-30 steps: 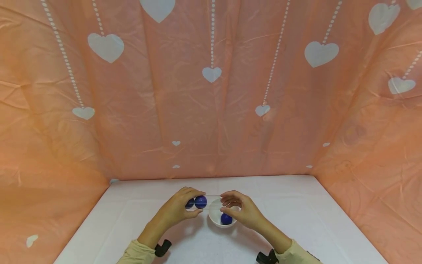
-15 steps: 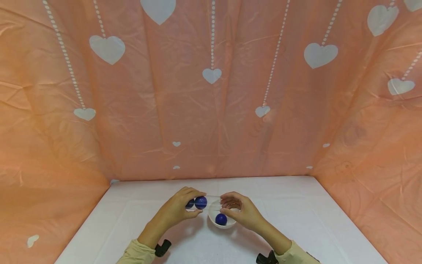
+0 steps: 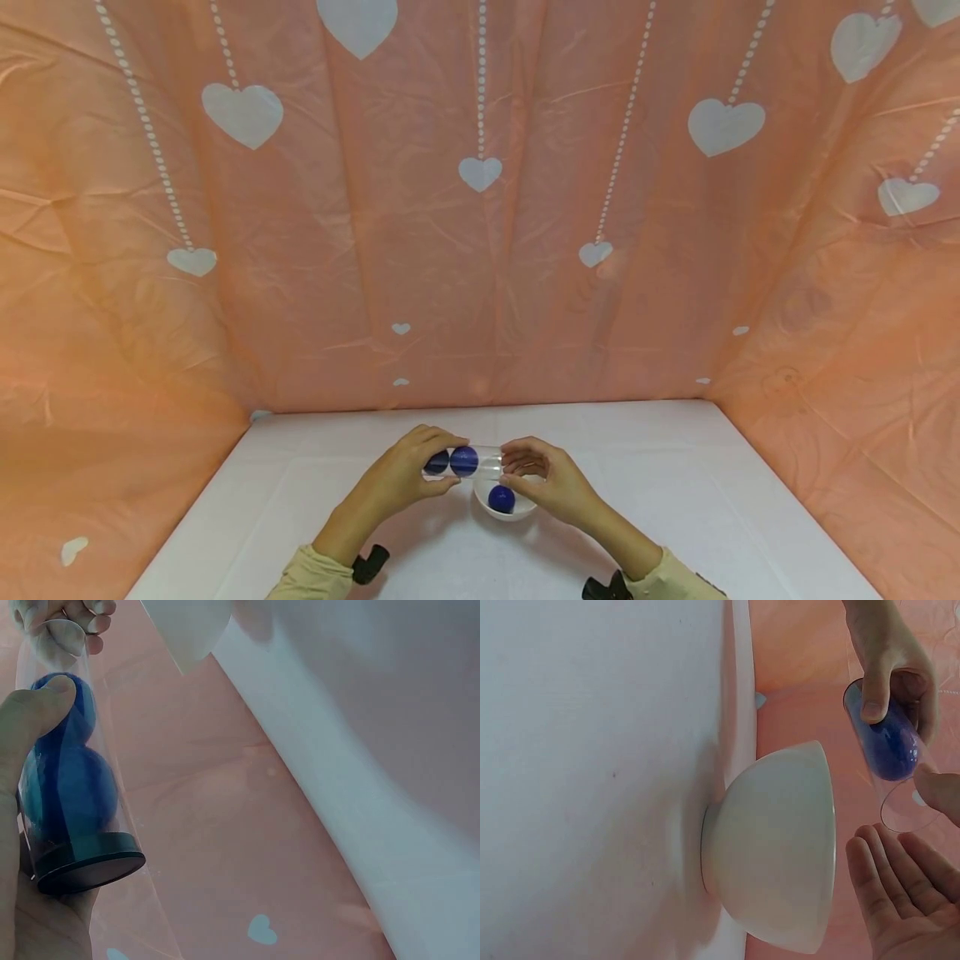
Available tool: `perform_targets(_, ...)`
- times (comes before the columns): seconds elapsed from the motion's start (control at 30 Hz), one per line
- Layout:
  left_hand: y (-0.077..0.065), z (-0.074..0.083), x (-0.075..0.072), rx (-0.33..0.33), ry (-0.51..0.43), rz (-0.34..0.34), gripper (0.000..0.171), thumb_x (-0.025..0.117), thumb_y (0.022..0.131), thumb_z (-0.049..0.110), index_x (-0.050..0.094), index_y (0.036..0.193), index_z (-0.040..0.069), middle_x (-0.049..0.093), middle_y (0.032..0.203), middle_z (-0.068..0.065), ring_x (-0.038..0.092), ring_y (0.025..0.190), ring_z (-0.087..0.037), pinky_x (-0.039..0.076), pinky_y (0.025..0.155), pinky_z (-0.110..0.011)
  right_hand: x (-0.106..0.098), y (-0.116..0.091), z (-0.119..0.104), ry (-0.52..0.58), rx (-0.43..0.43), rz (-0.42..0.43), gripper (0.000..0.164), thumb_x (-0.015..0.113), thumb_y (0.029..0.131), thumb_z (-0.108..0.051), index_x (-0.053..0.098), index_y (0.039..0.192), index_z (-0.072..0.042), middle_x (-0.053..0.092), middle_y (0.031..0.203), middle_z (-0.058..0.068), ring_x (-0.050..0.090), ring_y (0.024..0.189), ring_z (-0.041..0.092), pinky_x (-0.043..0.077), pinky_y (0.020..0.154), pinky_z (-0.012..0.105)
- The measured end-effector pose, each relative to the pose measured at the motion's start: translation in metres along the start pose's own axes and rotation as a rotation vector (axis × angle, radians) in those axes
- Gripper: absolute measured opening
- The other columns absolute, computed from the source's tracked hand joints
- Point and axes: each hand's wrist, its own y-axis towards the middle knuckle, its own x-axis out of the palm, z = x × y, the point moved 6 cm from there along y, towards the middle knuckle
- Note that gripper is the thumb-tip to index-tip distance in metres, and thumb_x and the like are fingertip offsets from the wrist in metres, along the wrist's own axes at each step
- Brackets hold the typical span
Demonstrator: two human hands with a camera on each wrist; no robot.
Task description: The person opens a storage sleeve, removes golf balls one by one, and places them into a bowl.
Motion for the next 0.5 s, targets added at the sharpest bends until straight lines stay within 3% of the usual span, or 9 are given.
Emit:
perform_targets(0.2, 0.0, 0.0004, -0.0003, 0.003, -0.004, 0.003, 0.054, 0.087, 0.077, 0.03, 0.068, 0.126, 0.019, 0.065, 0.118, 0.004, 0.06, 0.11, -0.014, 0.054, 0.096, -0.034, -0.0001, 0.0001, 0.0008, 0.002, -0.005, 0.001, 0.041, 0.079, 0.087, -0.014, 0.063, 0.123, -0.004, 0.067, 0.11, 0.027, 0.068, 0.097, 0.021, 0.057, 0.088, 0.028)
perform_targets(0.33, 0.0004, 0.0006, -0.0006, 0.013, 0.0, 0.008, 0.054, 0.088, 0.076, 0.028, 0.069, 0.126, 0.018, 0.066, 0.118, 0.004, 0.061, 0.111, -0.014, 0.054, 0.096, -0.034, 0.0, 0.0002, -0.0004, -0.009, -0.016, -0.002, 0.042, 0.078, 0.088, -0.014, 0.062, 0.124, 0.0, 0.069, 0.109, 0.019, 0.068, 0.097, 0.022, 0.057, 0.088, 0.028)
perform_targets(0.5, 0.0002, 0.0004, 0.0, 0.014, -0.007, 0.007, 0.054, 0.088, 0.077, 0.029, 0.069, 0.126, 0.017, 0.066, 0.119, 0.004, 0.061, 0.112, -0.015, 0.053, 0.097, -0.035, -0.0001, 0.0005, 0.0, -0.021, -0.014, -0.002, 0.04, 0.079, 0.087, -0.015, 0.063, 0.123, -0.004, 0.07, 0.109, 0.011, 0.069, 0.097, 0.021, 0.057, 0.087, 0.028)
